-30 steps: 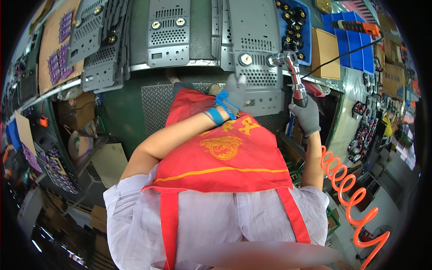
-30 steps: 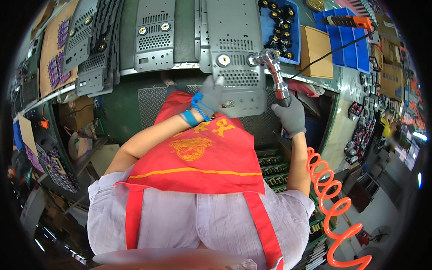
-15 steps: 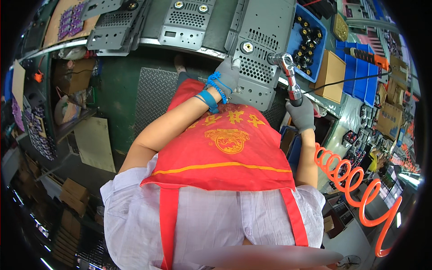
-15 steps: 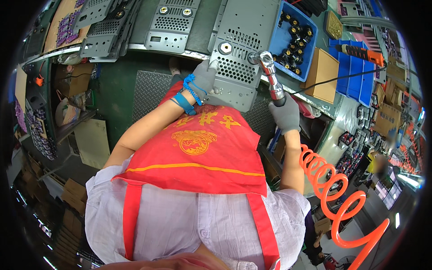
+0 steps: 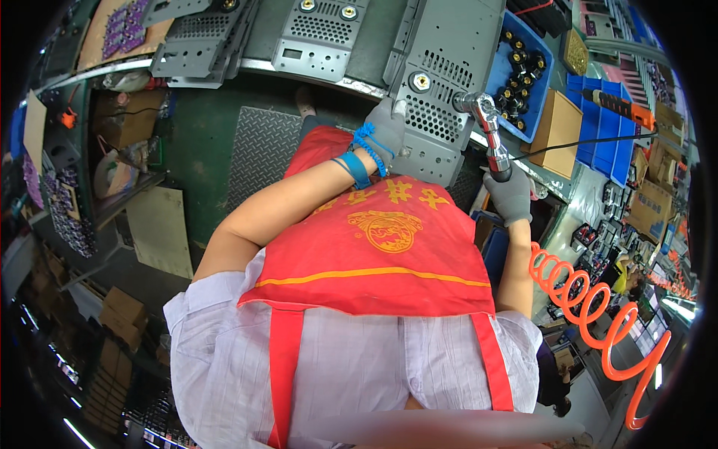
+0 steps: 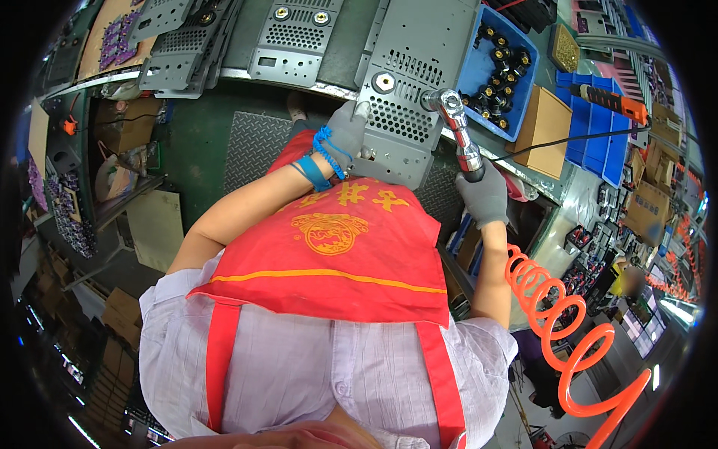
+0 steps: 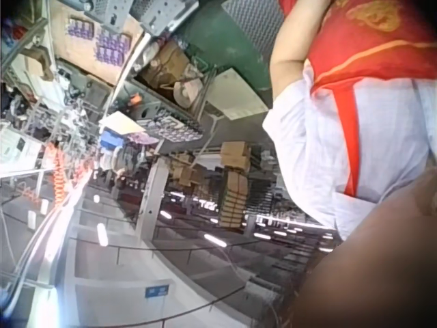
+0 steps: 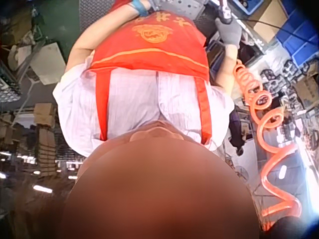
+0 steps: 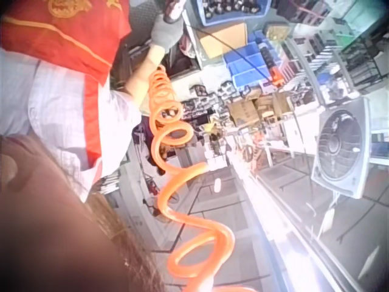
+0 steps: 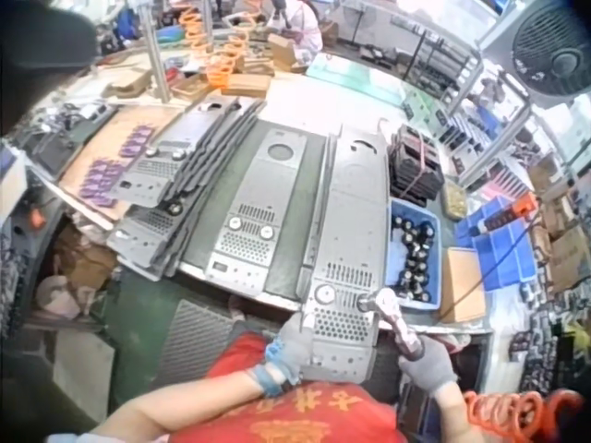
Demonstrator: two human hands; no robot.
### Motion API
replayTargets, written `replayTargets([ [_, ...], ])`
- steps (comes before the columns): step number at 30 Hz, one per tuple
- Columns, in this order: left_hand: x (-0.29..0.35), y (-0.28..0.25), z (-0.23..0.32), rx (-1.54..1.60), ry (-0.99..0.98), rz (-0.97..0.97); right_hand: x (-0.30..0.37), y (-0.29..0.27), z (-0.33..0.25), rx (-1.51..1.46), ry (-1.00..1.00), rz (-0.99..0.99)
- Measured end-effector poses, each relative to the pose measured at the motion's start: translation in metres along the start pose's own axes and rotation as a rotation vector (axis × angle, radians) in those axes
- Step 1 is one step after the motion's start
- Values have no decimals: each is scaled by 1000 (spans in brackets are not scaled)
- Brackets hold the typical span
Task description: The worker uses a pneumatic tool to secure components on metal chassis and then places printed circuit boards (PCBs) onto the assembled units.
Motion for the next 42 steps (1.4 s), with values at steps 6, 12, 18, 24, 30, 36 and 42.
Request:
replayTargets([
  [6, 7, -7, 13, -92, 101, 90, 1, 4, 3, -14, 24, 30],
  [12, 8, -10, 24, -176, 258, 157, 2, 5, 5, -39, -15, 71],
  [18, 1, -10, 16, -97, 43, 30, 6, -15, -19, 22, -60, 40],
  [24, -8, 0, 0, -153, 104, 60, -1, -15, -57, -102, -88, -33],
  [30, 0, 2, 10, -152, 27, 84, -18, 16, -70, -50, -153, -118],
  [36, 3, 2, 9, -142, 6, 81, -20, 13, -76, 50, -147, -99],
  [42, 6, -3, 17, -191, 38, 136, -18, 12, -78, 66, -131, -102],
])
Point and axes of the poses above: each hand's wrist, its own x-axis away from the middle knuckle, its own y-axis out of the palm, z = x × y, the point moved 9 cm from there along -x, towards the middle knuckle, and after that the axes turned 3 degrees about z, right-handed, at the moved point
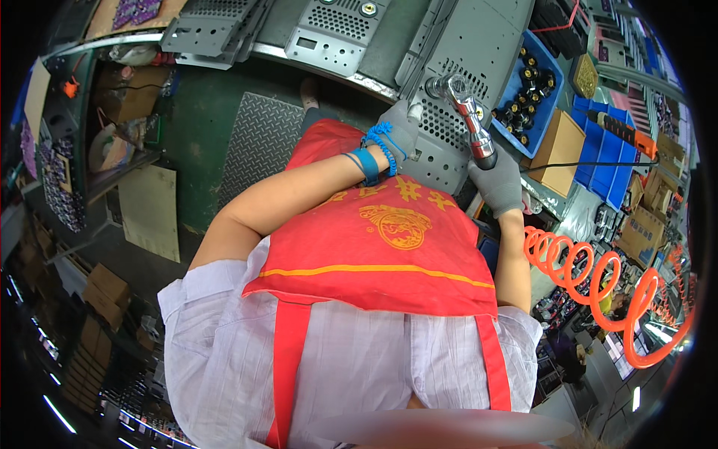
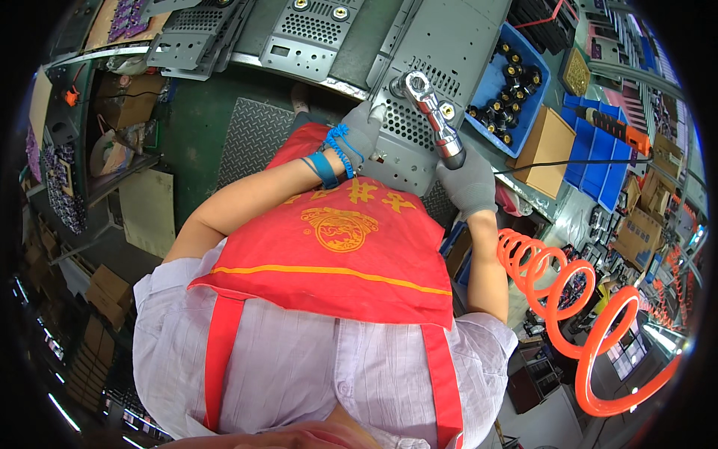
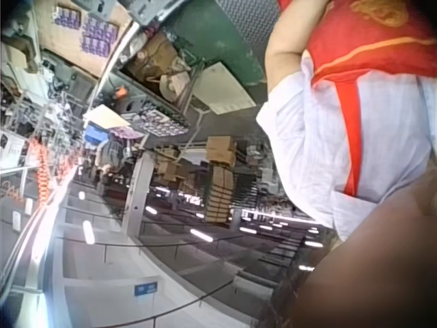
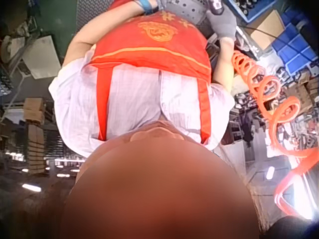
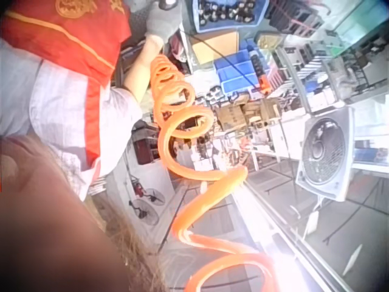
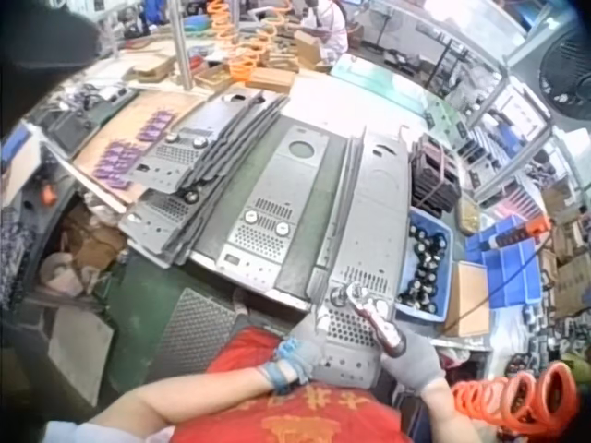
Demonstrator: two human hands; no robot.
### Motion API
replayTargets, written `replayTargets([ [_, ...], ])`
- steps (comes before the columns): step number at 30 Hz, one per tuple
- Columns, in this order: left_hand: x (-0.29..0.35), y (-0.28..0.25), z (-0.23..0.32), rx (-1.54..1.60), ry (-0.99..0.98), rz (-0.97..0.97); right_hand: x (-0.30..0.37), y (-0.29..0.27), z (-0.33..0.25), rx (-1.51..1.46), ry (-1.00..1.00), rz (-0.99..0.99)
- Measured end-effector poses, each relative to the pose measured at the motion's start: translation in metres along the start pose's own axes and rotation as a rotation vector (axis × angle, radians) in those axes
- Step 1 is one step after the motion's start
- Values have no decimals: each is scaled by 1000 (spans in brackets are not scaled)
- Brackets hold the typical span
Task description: The worker uses a pneumatic tool to secure components on metal chassis and then places printed circuit boards (PCBs) onto the assembled units.
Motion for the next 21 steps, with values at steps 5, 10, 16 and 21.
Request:
replayTargets([
  [5, 1, 2, -1, 35, -38, -26, -1, 1, 2, -11, 21, -37],
  [10, -2, 6, -8, 97, -81, -43, -2, -1, 1, 14, -3, 20],
  [16, 1, 4, -10, 141, -74, -42, -1, 0, 3, 16, 21, 21],
  [21, 0, 6, -13, 131, -39, -22, -1, 1, 4, 23, 31, 28],
])
Point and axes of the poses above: each hand's wrist, its own x-axis away from the middle knuckle, its own y-axis out of the palm, z = x × y, the point moved 9 cm from there along -x, towards the middle knuckle, and after that the axes turned 3 degrees about z, right-handed, at the moved point
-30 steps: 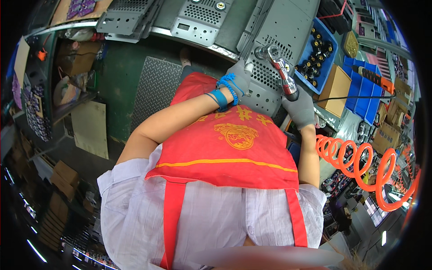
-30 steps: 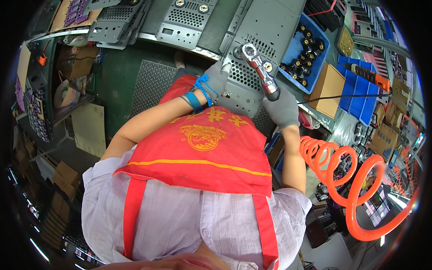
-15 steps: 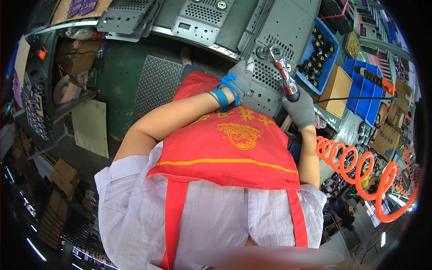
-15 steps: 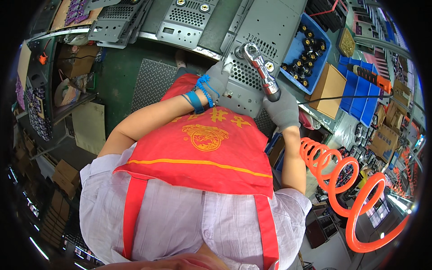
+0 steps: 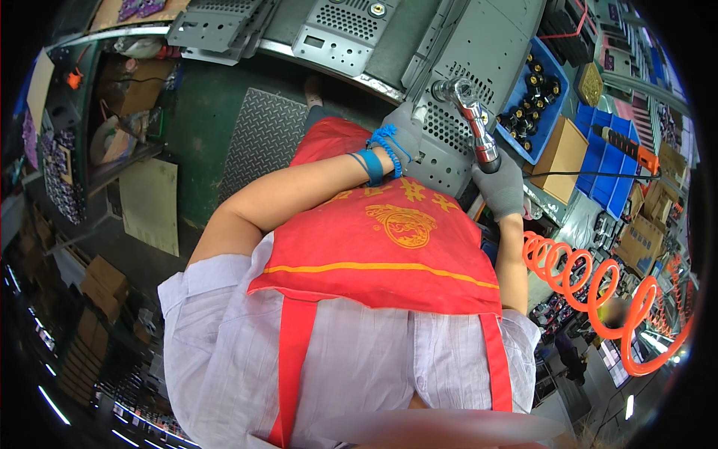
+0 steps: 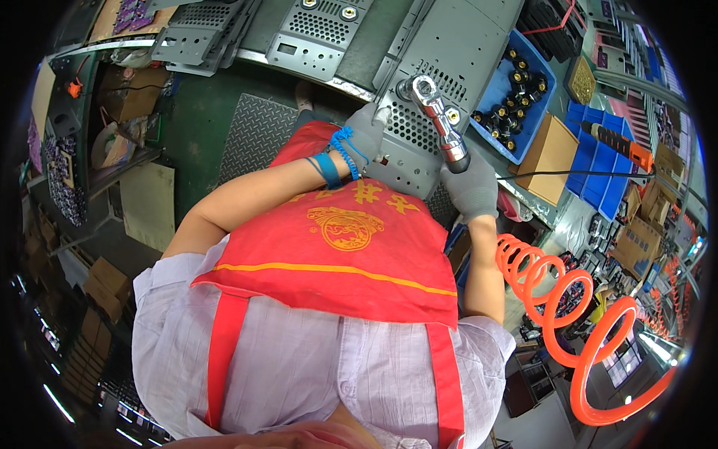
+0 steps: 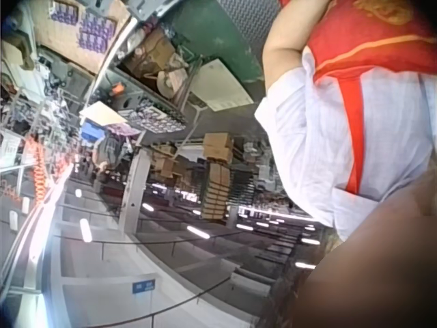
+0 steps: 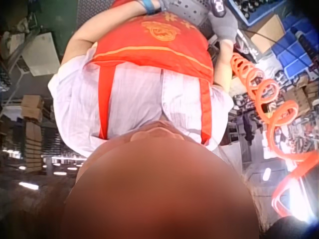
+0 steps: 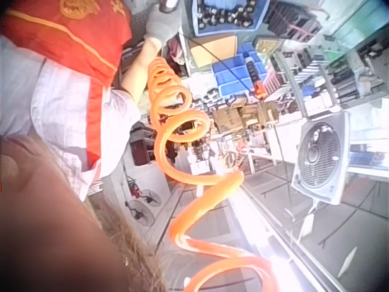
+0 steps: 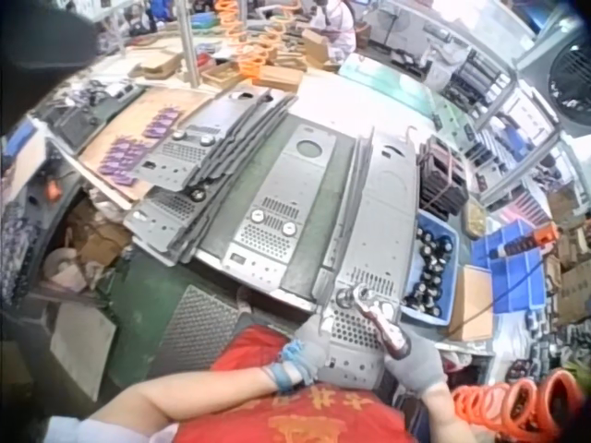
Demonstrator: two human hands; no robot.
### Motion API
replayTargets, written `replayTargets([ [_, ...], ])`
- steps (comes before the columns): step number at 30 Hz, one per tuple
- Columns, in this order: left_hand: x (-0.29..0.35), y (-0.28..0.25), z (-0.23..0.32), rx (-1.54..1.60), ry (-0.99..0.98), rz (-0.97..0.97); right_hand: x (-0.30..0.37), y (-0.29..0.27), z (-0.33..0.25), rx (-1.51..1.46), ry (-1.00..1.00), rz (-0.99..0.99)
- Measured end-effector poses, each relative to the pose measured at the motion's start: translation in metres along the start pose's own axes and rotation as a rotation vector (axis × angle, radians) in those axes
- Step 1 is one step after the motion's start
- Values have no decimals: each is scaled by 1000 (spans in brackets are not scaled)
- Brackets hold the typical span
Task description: The worker uses a pneumatic tool to secure components on metal chassis and then places printed circuit boards (PCBs) onto the assembled units.
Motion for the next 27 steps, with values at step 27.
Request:
replayTargets([
  [27, 136, -95, 214, -698, 1418, 296, -2, -30, -129, 118, -635, -94],
])
Point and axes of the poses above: each hand's wrist, its own x-axis away from the middle knuckle, its own y-axis out of the palm, z = x × y, the point moved 9 cm from there along -x, towards the middle knuckle, and after that the axes turned 3 degrees about z, right-handed, at the moved point
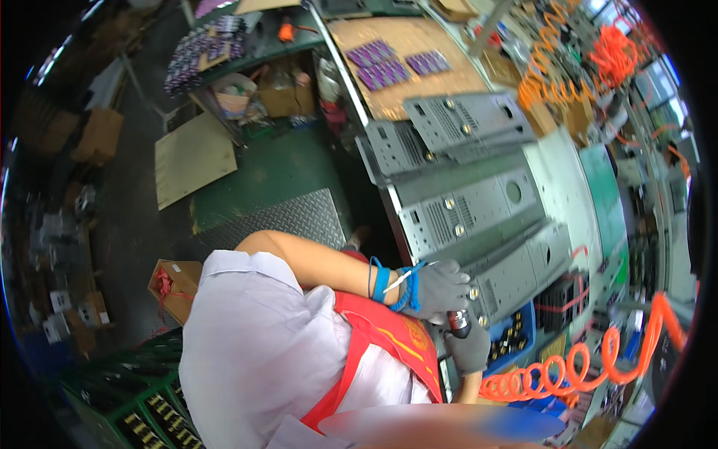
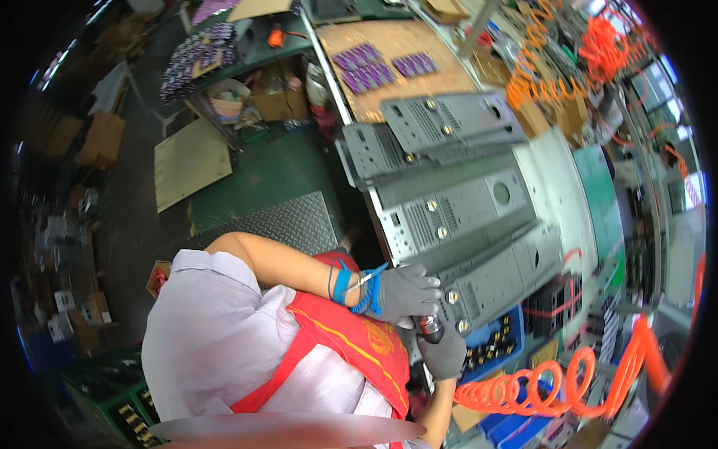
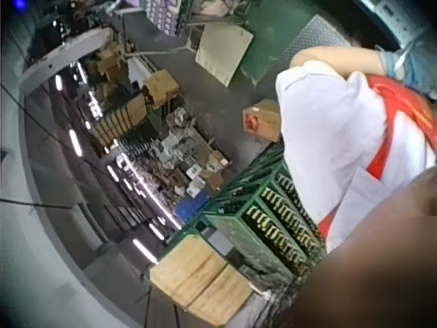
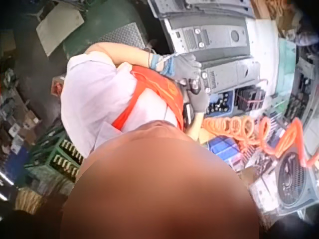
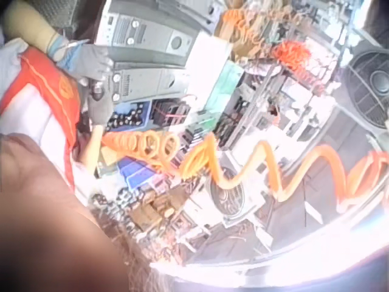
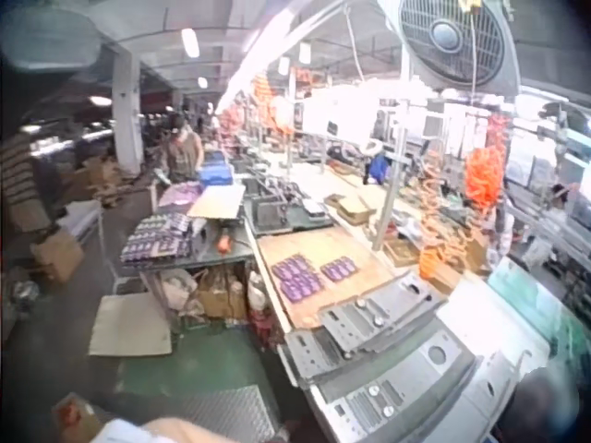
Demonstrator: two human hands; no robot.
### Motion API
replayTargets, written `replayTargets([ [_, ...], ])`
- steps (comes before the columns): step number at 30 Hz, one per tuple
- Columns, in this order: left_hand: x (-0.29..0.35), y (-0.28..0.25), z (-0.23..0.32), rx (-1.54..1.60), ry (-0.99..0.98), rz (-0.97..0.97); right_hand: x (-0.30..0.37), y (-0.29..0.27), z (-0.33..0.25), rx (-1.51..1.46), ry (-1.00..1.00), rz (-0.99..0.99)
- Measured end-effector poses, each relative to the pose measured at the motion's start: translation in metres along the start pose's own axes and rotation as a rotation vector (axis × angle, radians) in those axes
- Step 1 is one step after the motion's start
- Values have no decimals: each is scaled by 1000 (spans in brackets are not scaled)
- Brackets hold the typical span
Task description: The worker uses a pneumatic tool to secure components on metal chassis and then places printed circuit boards (PCBs) onto the assembled units.
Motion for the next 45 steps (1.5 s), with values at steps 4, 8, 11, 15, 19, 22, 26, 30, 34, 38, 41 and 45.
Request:
replayTargets([
  [4, 83, 64, -47, -137, -320, -603, -31, 10, -70, 292, -293, -189],
  [8, 121, 11, -63, 124, -764, -647, -40, -3, -126, 152, -749, -88],
  [11, 137, -45, -87, 147, -1015, -514, -51, -48, -144, 9, -937, 249],
  [15, 133, -113, -128, 582, -1445, -333, -72, -84, -112, -187, -711, 479],
  [19, 88, -169, -221, 612, -1510, 9, -99, -76, -69, -161, -432, 396],
  [22, 36, -188, -321, 629, -1357, 114, -101, -76, -40, -205, -210, 422],
  [26, -71, -172, -439, 591, -1139, 85, -99, -79, -7, -146, 122, 517],
  [30, -196, -129, -514, 574, -922, 6, -90, -62, 9, -84, 348, 528],
  [34, -347, -88, -558, 314, -607, -9, -71, -39, 3, -121, 532, 498],
  [38, -428, -36, -628, 358, -662, 6, -67, -21, 6, -97, 700, 399],
  [41, -465, -14, -647, -73, -462, 167, -73, -23, -4, -141, 721, 393],
  [45, -439, 20, -649, 222, -485, 181, -64, -10, -16, -178, 743, 423],
])
Point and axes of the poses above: each hand's wrist, its own x-axis away from the middle knuckle, its own y-axis out of the palm, z = x × y, the point moved 9 cm from there along -x, towards the middle knuckle, and after that the axes turned 3 degrees about z, right-handed, at the moved point
